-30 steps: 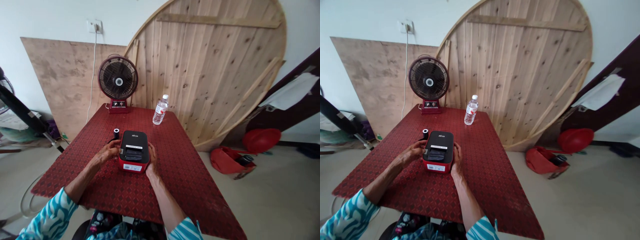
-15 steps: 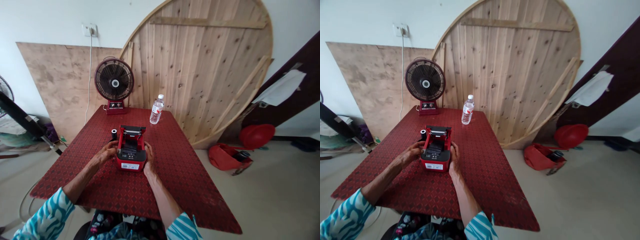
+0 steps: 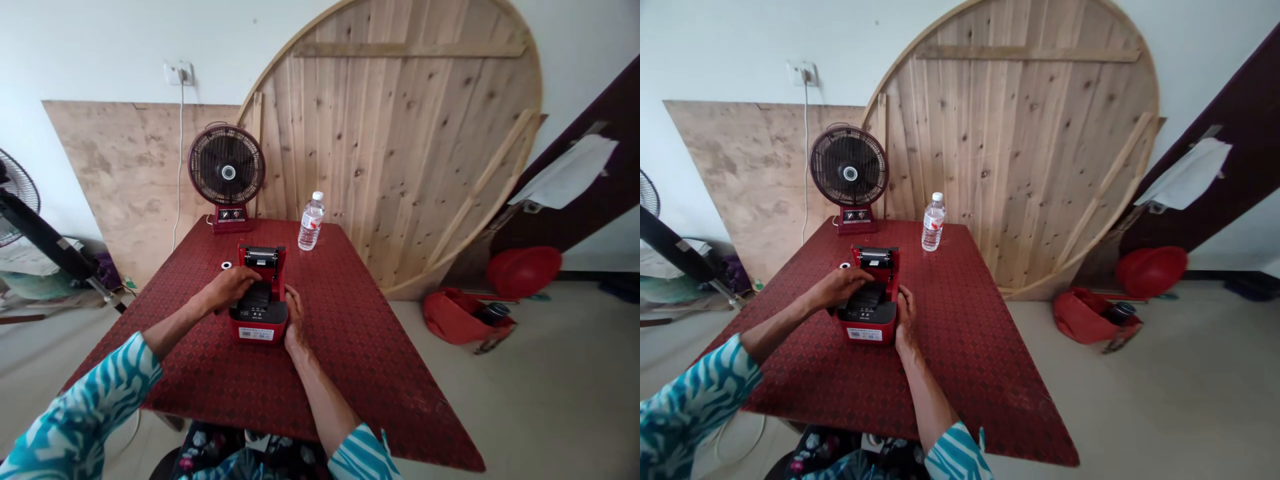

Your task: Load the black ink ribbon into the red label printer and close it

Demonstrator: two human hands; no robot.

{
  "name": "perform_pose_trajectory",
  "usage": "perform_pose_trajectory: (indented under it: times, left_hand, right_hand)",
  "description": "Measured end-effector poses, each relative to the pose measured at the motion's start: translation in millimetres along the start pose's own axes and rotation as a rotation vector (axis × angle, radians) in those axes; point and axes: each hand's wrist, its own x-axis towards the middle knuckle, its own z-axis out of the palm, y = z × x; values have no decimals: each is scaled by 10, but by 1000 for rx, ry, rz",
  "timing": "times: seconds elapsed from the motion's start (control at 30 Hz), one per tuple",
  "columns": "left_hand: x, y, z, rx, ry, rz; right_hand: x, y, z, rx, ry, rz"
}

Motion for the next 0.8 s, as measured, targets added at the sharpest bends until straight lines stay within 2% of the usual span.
perform_pose_trajectory:
  times: [0.07, 0.17, 0.37, 0.53, 0.67, 0.8]
  left_hand:
    - [221, 43, 28, 180, -131, 2]
    - [449, 62, 82, 268, -211, -11]
    - [488, 49, 106, 305, -353, 50]
    - [474, 31, 144, 255, -351, 55]
    - [465, 57, 173, 200, -298, 44]
    - [307, 154, 59, 87, -201, 64]
  right_hand:
    - [5, 5, -9, -17, -8, -2]
    - [7, 5, -17, -36, -14, -2]
    - [9, 8, -19, -54, -11, -10]
    - [12, 29, -39, -53, 8, -30]
    - [7, 8, -42, -54, 15, -30]
    - [-2, -33, -32, -43, 5, 1]
